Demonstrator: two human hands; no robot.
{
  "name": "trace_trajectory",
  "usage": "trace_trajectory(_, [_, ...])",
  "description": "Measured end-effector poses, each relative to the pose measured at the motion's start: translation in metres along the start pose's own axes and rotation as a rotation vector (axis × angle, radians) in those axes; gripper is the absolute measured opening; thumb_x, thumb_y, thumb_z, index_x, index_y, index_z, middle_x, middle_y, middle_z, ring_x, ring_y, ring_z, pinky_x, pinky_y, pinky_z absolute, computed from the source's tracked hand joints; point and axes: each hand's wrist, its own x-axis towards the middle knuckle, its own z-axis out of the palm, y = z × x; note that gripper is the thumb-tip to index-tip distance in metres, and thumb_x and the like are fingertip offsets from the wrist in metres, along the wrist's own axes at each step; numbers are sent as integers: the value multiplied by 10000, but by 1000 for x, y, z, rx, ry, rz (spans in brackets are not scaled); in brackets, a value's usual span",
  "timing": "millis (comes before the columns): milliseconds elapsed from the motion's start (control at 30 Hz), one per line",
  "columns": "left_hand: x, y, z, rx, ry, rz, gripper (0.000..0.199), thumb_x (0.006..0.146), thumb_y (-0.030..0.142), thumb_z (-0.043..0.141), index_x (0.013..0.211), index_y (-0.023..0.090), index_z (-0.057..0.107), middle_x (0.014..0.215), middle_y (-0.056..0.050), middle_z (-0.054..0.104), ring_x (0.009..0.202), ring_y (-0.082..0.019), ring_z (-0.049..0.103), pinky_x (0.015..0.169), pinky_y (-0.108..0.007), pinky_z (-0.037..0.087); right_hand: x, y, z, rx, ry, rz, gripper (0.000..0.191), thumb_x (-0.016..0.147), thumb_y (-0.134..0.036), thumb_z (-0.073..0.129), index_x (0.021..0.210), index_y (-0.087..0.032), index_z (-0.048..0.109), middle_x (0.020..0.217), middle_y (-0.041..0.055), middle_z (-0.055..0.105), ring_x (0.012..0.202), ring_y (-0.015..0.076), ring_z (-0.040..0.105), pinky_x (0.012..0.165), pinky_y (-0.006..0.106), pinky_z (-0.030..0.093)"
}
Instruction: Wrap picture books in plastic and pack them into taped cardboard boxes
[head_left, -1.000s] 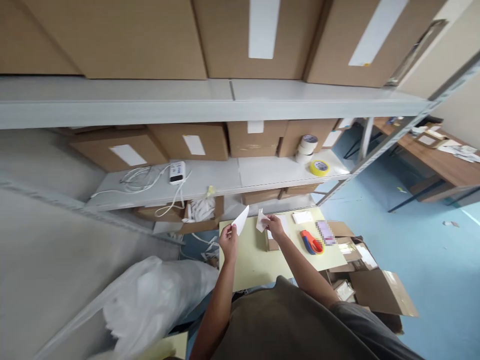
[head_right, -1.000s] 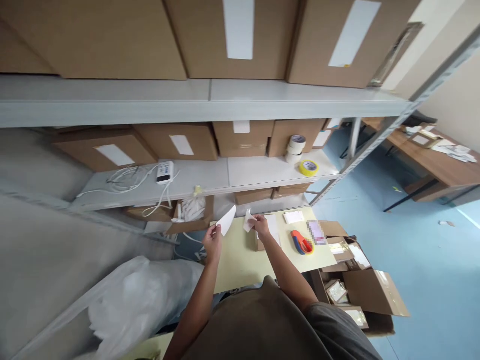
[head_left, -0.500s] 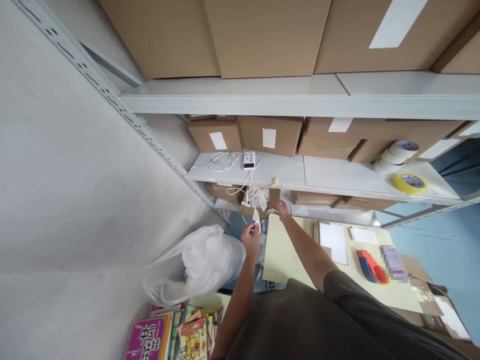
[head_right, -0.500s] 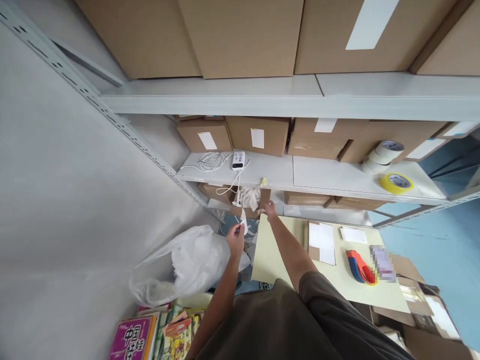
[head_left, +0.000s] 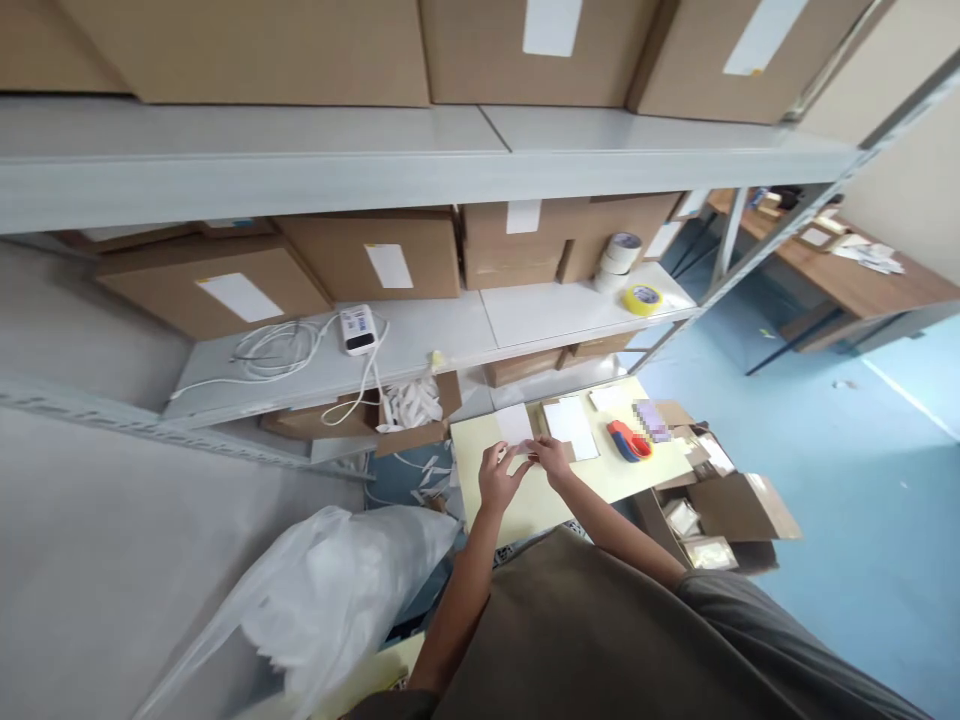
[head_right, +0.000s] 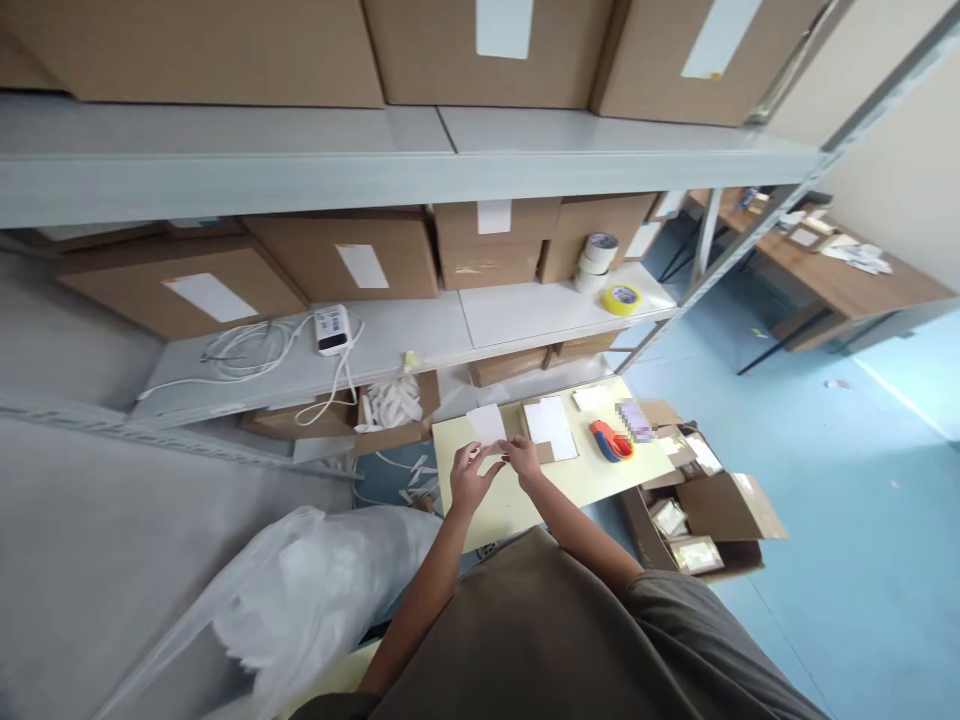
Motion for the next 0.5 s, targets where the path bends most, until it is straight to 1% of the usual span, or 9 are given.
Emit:
trace_trajectory(67, [0, 3, 23, -133, 22, -84, 312, 880, 474, 762, 1098, 251, 749, 1153, -127, 715, 1085, -259, 690, 920, -357, 569, -1, 2, -26, 40, 74, 21, 400, 566, -476, 917, 707, -211, 653, 757, 19, 715, 740, 186, 675, 715, 311, 539])
trace_trajectory(133, [2, 4, 44, -284, 26, -229, 318, 909, 504, 695, 1054, 221, 686, 1007, -92, 731, 937, -214, 712, 827, -320, 571, -3, 6, -49, 50, 102, 43, 407, 564, -476, 914, 709, -207, 646, 753, 18, 708, 727, 180, 673, 709, 307, 532])
trace_trajectory(167, [2, 5, 53, -343, 4, -291, 315, 895, 504, 696, 1016, 216, 653, 931, -65, 727, 870, -198, 712, 795, -304, 566, -4, 8, -60, 47, 112, 51, 409, 570, -486, 909, 716, -205, 649, 756, 20, 708, 729, 181, 675, 707, 307, 529])
trace_trajectory(233, [4, 5, 71, -391, -59, -360, 287, 843, 461, 730, 937, 222, 602, 828, -20, 710, 785, -178, 702, 769, -284, 555, -6, 15, -78, 26, 141, 58, 410, 591, -515, 887, 741, -204, 666, 779, 28, 717, 747, 189, 677, 702, 306, 521])
trace_trajectory(300, [4, 6, 88, -342, -84, -389, 240, 807, 388, 743, 873, 233, 573, 782, 2, 700, 749, -170, 695, 761, -275, 542, -3, 21, -95, -32, 185, 49, 397, 624, -537, 850, 776, -206, 694, 792, 33, 724, 743, 193, 667, 679, 301, 504])
trace_trajectory(367, [4, 8, 103, -256, -84, -424, 203, 787, 328, 742, 837, 238, 566, 758, 10, 701, 741, -172, 698, 759, -271, 530, 3, 26, -109, -143, 230, 30, 355, 665, -526, 803, 782, -204, 712, 747, 28, 710, 688, 191, 640, 649, 301, 480])
trace_trajectory(433, [4, 12, 118, -180, -84, -472, 182, 777, 287, 741, 819, 237, 571, 756, 6, 714, 746, -180, 707, 757, -272, 520, 13, 29, -120, -289, 269, 1, 277, 702, -468, 755, 785, -206, 715, 659, 3, 666, 629, 191, 611, 644, 305, 467])
trace_trajectory(500, [5, 15, 132, -119, -77, -518, 176, 771, 264, 746, 801, 236, 575, 770, -4, 730, 756, -188, 714, 759, -277, 512, 23, 31, -129, -427, 321, -41, 230, 716, -385, 714, 872, -215, 714, 614, -32, 623, 623, 199, 610, 666, 303, 465])
